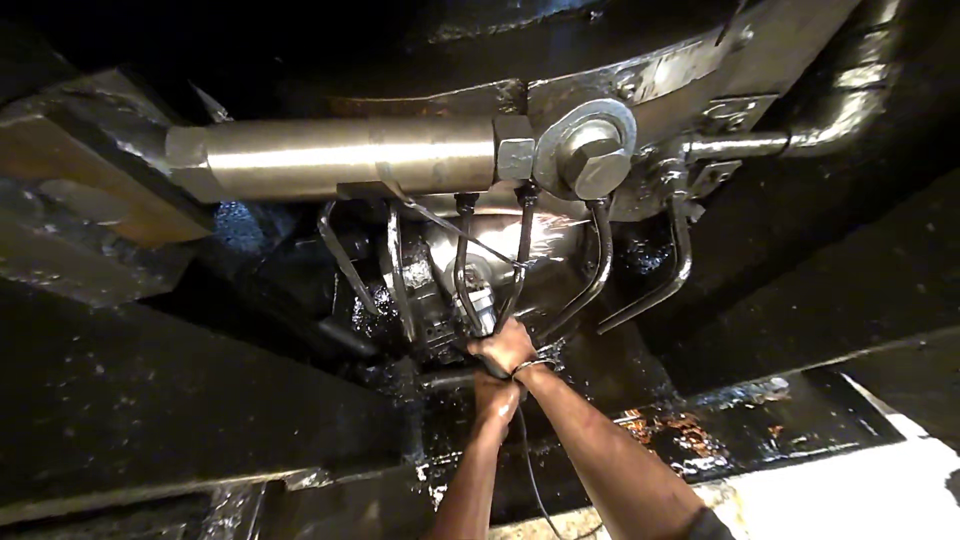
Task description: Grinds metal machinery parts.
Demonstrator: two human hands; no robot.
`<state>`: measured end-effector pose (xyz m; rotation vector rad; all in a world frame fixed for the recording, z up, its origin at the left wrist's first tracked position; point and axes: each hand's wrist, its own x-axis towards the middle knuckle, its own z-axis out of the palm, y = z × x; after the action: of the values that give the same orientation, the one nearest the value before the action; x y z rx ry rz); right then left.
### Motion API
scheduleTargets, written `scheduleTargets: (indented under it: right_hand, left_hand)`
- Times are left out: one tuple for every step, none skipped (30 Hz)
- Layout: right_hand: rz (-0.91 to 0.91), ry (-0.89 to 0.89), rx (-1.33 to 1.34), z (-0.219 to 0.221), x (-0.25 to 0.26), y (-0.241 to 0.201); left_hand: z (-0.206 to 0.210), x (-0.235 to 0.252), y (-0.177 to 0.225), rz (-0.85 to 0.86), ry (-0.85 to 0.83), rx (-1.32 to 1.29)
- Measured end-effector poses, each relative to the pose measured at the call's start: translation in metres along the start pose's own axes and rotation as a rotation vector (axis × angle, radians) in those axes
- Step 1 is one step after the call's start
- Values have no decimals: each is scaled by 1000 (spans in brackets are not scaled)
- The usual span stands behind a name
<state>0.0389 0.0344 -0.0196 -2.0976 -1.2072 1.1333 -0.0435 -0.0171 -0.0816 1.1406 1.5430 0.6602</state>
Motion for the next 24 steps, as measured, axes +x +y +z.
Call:
scheduleTargets:
  right_hand:
    - [9,-4,5,-1,-1,-1]
    - [17,-7,8,-1,-1,-2]
    - [24,-8,7,-1,-1,-1]
    - [31,-8,9,-1,-1,-1]
    - [36,-6,11,-1,0,-1]
    - [36,-2,10,0,1,0]
    - [31,1,8,0,1,0]
    - [26,2,4,0,1,0]
    - [26,2,-1,1,2,1]
    - [28,0,-4,1,2,1]
    - [28,2,-7,2,2,2]
    - [25,2,-9,3,4,3]
    - [23,2,-10,4,5,5]
    - [17,0,-6,3,5,5]
    - [10,-1,-7,3,5,5]
    - [10,-6,-5,2,4,5]
    - [14,-11,-2,2,3,4]
    - [22,-15,1,2,3,4]
    - [26,-14,10,2,2,3]
    - [28,-16,22,2,0,3]
    - [24,-15,37,1,-2,2]
    - [24,-13,43,0,-5,1]
    - [32,-26,56,-3,-8,0]
    - [37,-27,59,-4,-10,0]
  left_hand:
    - [0,0,1,-4,1,3]
    - [-1,0,1,-3,0,2]
    - [-1,0,1,4,-2,-5]
    - [-1,0,1,18,1,-16]
    - [0,1,0,31,4,-23]
    - [0,1,0,35,8,-24]
    - [1,2,0,33,7,-22]
    - [1,1,0,24,2,-15]
    - [0,1,0,18,-1,-10]
    - [0,1,0,22,1,-11]
    - [1,2,-2,34,4,-17]
    - [0,2,-3,42,-1,-22]
    - [1,3,-4,48,0,-28]
    - [1,3,-4,57,6,-38]
    - [2,2,-3,62,7,-42]
    - [1,1,-2,54,0,-35]
    - [0,0,0,43,-7,-24]
    - [0,-1,1,40,-6,-19]
    - [0,-2,1,40,-4,-20]
    - [0,-2,1,42,-5,-23]
    - [0,-1,0,56,0,-34]
    - [0,0,-1,65,-5,-35]
    - [0,0,-1,68,-5,-36]
    - [0,0,-1,70,-9,-31]
